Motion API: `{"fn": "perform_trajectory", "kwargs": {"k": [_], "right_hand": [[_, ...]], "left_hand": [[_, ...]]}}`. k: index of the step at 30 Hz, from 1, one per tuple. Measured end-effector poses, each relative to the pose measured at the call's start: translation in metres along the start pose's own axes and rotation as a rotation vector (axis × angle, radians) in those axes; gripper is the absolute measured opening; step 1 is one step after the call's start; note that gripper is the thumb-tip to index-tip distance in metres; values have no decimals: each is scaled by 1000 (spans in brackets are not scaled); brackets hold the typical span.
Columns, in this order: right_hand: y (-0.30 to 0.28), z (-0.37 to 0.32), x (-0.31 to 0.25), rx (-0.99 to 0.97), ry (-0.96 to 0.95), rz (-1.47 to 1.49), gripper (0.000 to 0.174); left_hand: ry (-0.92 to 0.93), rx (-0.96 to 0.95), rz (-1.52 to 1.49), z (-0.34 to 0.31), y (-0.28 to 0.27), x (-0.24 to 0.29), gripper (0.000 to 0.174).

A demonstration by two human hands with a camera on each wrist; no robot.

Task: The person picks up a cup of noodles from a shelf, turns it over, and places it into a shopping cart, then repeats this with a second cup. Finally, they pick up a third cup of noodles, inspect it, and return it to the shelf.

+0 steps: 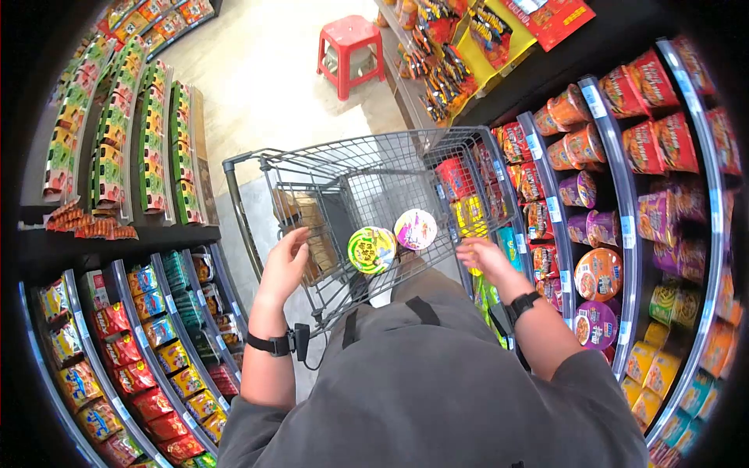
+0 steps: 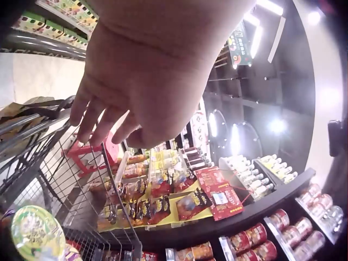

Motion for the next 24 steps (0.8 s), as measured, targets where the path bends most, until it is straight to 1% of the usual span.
{"fn": "perform_trajectory", "kwargs": {"k": [2, 4, 5, 6, 8, 12, 14, 16, 18, 21, 22, 24], "right_hand": [[13, -34, 4, 37, -13, -15, 38], [21, -65, 18, 47, -20, 6, 37], [19, -75, 29, 45, -32, 29, 36], [18, -88, 38, 63, -37, 31, 36], [18, -110, 53, 78, -43, 49, 35], [9, -146, 74, 144, -64, 108, 34], [-1, -157, 84, 181, -90, 137, 34], [-7, -169, 95, 204, -124, 205, 35], [-13, -182, 108, 230, -156, 259, 34], [-29, -203, 131, 249, -187, 316, 32], [-36, -211, 137, 256, -205, 338, 32], [-55, -229, 153, 276, -221, 372, 33]], "left_hand": [[34, 6, -5, -9, -3, -6, 38], [21, -27, -43, -18, 3, -8, 38], [13, -66, -39, -21, 8, -9, 36], [25, -78, -45, -23, 12, -8, 36], [12, -167, -65, -22, 25, -5, 37], [94, -273, 40, -25, 50, 26, 38], [107, -329, 34, -26, 64, 41, 38], [196, -345, 133, -21, 80, 44, 40], [243, -382, 182, -19, 97, 54, 40], [225, -422, 260, -24, 123, 89, 40], [243, -433, 279, -26, 133, 104, 40], [193, -477, 251, -29, 158, 127, 40]]}}
Point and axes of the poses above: each hand's wrist, its own z-axis towards the middle knuckle, its own y-axis out of the palm, x = y × z, the point moved 6 cm from there along z, towards the middle knuckle, and after that the axes turned 7 degrees about -x, right-handed, at the moved point
